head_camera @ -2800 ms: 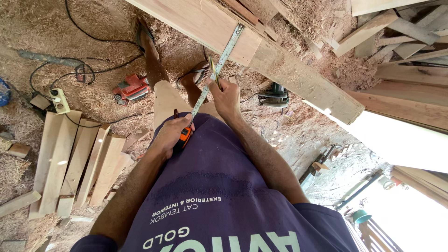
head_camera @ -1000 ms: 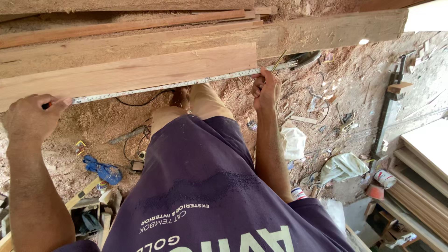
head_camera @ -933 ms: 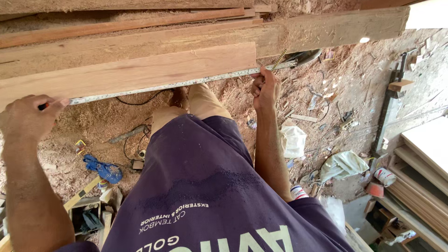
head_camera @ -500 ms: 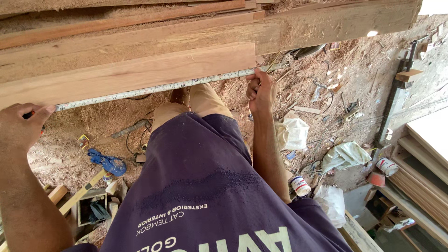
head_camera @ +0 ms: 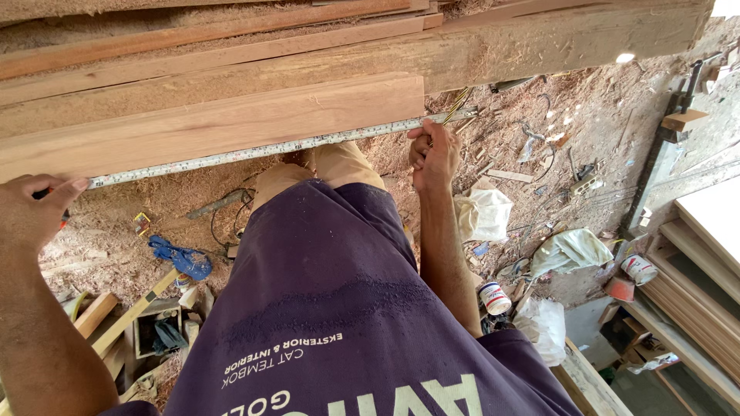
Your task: The person measures a wooden plank with a tape measure and marks it with a pencil, then uses a try square to mark square lines on the wood. They move planks aside, position boards against a stack, and continue marking lines on multiple pieces of lumber.
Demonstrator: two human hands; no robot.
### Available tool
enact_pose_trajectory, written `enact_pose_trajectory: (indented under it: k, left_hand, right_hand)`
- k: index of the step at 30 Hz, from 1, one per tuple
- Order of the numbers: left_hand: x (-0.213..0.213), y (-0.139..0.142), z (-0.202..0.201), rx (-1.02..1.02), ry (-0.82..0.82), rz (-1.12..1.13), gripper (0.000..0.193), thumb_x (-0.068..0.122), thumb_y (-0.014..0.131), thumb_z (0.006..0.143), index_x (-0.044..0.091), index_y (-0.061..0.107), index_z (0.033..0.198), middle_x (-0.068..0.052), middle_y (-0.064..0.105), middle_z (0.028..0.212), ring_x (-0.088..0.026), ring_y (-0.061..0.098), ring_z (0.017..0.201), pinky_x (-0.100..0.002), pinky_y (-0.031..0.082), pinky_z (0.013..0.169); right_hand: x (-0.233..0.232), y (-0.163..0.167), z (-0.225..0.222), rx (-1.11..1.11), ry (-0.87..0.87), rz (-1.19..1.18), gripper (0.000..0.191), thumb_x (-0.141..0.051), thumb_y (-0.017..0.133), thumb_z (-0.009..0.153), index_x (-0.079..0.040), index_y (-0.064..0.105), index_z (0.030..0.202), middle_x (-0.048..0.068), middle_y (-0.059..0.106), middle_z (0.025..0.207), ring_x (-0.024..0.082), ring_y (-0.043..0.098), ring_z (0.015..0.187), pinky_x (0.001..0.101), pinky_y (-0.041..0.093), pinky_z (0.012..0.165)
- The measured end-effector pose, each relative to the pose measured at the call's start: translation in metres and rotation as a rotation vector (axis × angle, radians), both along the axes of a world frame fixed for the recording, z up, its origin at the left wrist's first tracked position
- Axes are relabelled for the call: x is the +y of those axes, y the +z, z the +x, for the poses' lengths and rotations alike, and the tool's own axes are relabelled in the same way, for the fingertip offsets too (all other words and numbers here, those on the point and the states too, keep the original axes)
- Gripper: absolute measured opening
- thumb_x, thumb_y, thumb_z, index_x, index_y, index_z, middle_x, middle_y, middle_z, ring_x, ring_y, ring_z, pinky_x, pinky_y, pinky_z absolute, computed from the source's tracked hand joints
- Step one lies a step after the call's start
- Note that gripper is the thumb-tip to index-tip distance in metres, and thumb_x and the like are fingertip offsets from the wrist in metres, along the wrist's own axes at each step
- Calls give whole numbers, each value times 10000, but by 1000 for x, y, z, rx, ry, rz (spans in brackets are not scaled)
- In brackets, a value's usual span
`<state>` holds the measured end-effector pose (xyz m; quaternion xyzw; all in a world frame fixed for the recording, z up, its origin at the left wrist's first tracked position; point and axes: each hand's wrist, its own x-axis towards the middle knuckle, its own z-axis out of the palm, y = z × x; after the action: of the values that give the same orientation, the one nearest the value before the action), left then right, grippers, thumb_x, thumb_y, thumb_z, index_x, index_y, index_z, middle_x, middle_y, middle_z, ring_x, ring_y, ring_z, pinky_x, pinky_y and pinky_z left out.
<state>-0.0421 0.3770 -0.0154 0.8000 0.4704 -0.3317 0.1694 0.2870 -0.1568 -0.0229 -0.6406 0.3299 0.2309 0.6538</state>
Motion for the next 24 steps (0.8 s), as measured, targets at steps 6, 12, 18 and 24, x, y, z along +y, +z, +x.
enact_pose_trajectory:
  k: [6,12,18,24]
  left_hand:
    - [2,9,1,85,42,-17,477,563,743,1060,104,780,1185,-176,750,879,-254,702,665,-473,605,588]
    - [-5,19,7,148,-28,36,544,619,745,1010,131,782,1248,-152,752,1014,-273,717,695,-521,605,608]
    - [-7,25,14,195,33,-40,515,591,752,995,149,791,1255,-164,785,1009,-258,728,735,-475,607,728]
    - [-10,14,7,163,59,-52,483,593,742,1022,140,777,1186,-154,791,1027,-286,765,764,-459,607,770]
  right_hand:
    - [4,-2,-10,-30,-7,24,306,-144,644,965,-7,642,692,-37,374,461,82,298,343,284,231,294]
    - [1,-1,-13,-4,-60,65,302,-130,635,968,9,648,701,-32,365,476,80,295,353,284,235,310]
    - [3,3,-12,-12,-70,97,316,-130,632,977,30,650,705,-30,361,473,92,308,348,289,225,307]
    - [-13,-13,-14,21,-63,75,328,-161,637,976,1,634,691,-30,366,473,91,305,347,284,235,324]
